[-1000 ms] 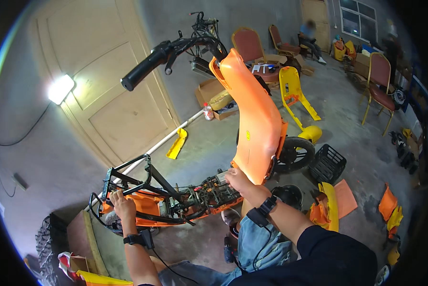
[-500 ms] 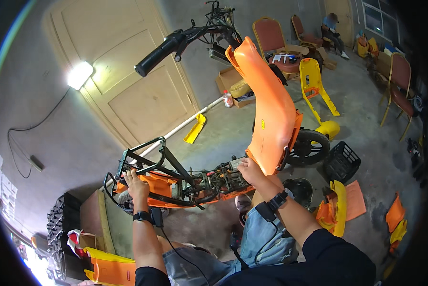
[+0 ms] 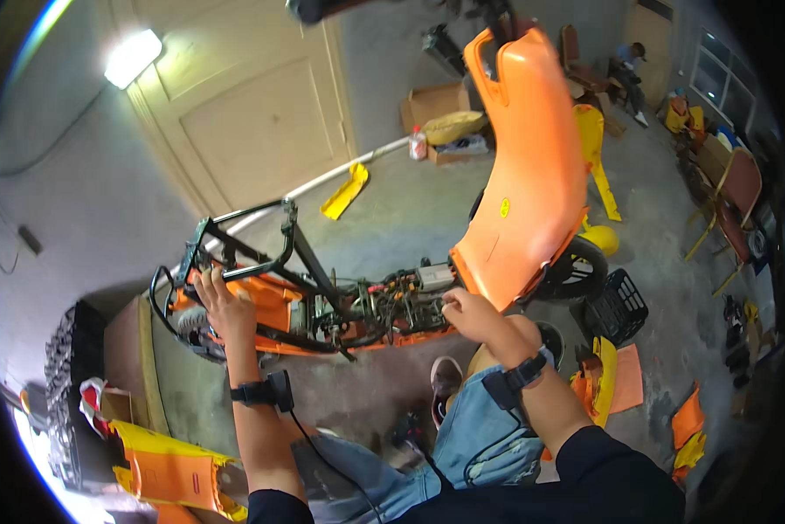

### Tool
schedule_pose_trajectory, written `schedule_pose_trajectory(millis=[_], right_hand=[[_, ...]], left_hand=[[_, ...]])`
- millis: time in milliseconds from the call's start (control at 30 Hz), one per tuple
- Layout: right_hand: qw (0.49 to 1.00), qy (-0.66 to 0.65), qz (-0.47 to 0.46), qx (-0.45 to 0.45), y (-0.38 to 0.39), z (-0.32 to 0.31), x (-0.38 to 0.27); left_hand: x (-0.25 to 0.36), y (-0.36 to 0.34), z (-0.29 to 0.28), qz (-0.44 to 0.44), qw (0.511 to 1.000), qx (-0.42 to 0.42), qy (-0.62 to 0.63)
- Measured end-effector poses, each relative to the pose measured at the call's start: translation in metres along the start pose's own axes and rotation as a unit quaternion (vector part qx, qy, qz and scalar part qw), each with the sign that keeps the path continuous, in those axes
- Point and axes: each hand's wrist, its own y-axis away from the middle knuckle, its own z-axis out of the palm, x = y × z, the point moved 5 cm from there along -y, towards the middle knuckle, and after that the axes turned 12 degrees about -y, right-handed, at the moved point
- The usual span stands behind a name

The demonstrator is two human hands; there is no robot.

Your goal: Disassembling body panels and inspecting components of an orange electric scooter.

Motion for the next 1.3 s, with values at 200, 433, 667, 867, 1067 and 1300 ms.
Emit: schedule_pose_trajectory(millis=[200, 433, 667, 867, 1067, 1300], right_hand=[[0.973, 0.135, 0.029, -0.185, 0.002, 0.012, -0.007], [0.968, 0.105, 0.057, -0.221, 0.005, 0.020, -0.013], [0.961, 0.122, 0.084, -0.233, 0.009, 0.019, -0.013], [0.964, 0.117, 0.074, -0.225, 0.009, 0.019, -0.012], [0.963, 0.129, 0.067, -0.227, 0.009, 0.022, -0.014], [0.888, 0.274, 0.011, -0.370, 0.016, 0.091, -0.043]], left_hand=[[-0.005, 0.002, 0.000, 0.012, 1.000, -0.010, 0.016], [-0.005, 0.002, 0.000, 0.023, 1.000, -0.009, 0.018], [-0.010, 0.003, 0.008, 0.042, 0.999, 0.000, -0.028], [-0.010, 0.003, 0.008, 0.031, 0.999, -0.021, -0.005], [-0.010, 0.003, 0.008, 0.025, 0.999, -0.022, 0.007], [-0.009, 0.003, 0.010, 0.029, 0.999, 0.009, -0.025]])
